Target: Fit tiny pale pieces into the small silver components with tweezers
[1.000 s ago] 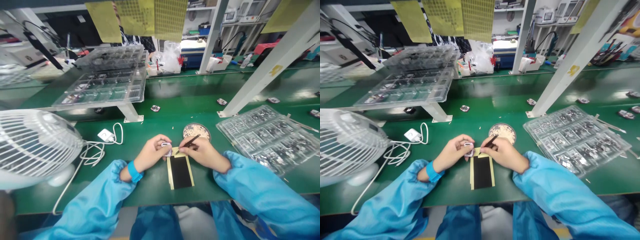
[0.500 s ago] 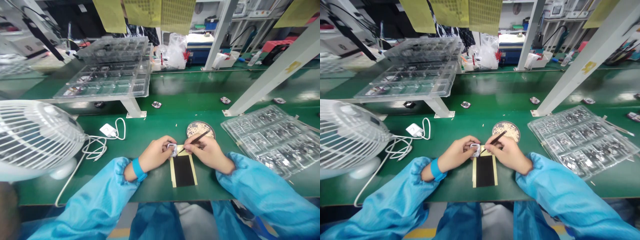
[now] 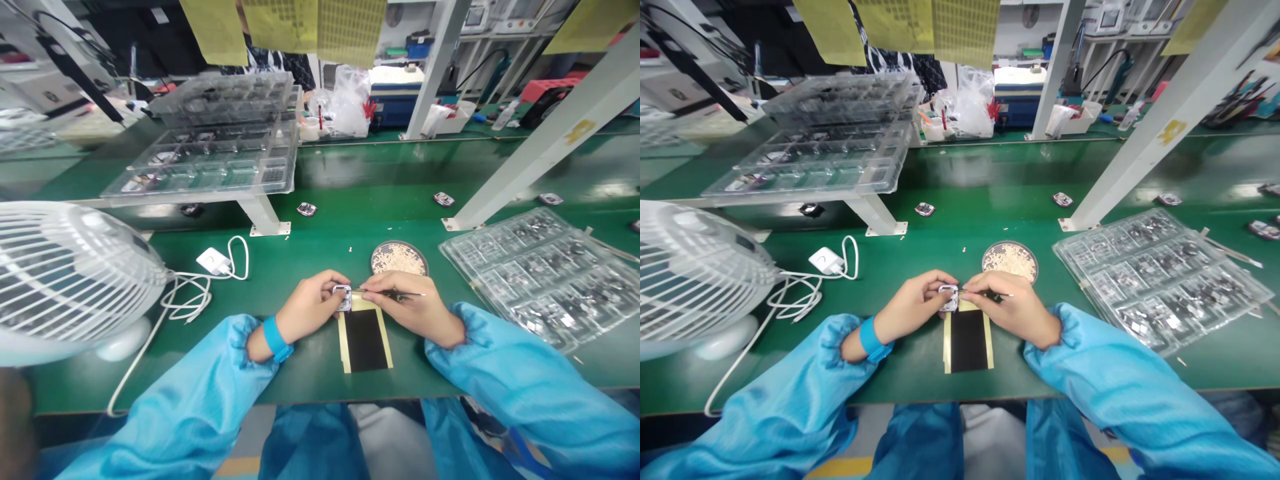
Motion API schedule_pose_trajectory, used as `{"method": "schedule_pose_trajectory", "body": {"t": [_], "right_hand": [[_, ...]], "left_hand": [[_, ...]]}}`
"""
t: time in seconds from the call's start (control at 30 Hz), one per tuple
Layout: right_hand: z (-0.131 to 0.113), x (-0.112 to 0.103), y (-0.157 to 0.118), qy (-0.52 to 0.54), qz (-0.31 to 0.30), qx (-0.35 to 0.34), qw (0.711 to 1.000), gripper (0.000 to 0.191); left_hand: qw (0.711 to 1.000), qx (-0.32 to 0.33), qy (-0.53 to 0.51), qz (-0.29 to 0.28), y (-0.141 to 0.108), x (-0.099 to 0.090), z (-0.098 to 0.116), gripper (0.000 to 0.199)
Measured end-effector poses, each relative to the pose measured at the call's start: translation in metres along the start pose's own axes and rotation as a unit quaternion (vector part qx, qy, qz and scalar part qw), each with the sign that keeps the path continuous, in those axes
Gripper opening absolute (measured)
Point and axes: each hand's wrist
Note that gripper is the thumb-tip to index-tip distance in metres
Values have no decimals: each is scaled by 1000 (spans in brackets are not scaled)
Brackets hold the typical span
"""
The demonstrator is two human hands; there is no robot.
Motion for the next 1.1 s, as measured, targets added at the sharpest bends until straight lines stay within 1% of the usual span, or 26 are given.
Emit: {"method": "schedule_pose_trajectory", "body": {"t": [0.13,0.33,0.6,0.93,1.0,1.1], "right_hand": [[-1,2,-1,-15,-7,17,1000,7],[-7,1,0,-15,6,46,999,7],[-4,2,-1,-8,-16,31,999,10],[-4,3,2,-20,-26,19,999,7],[-4,3,1,-18,-25,27,999,7],[-4,2,0,-24,-7,62,998,9]], "left_hand": [[1000,-2,-9,0,-1,0,1,24],[1000,-2,-13,1,-1,1,3,24],[1000,1,-13,0,-1,0,2,24],[1000,-2,-19,1,-1,1,1,26],[1000,-5,-26,1,0,1,1,27],[999,-5,-32,4,-1,1,2,27]]}}
Point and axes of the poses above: each hand's wrist, its own y-axis towards the middle knuckle, its own x-axis out of the palm, z = x × y, and after that the axes turned 10 degrees about z, right-handed
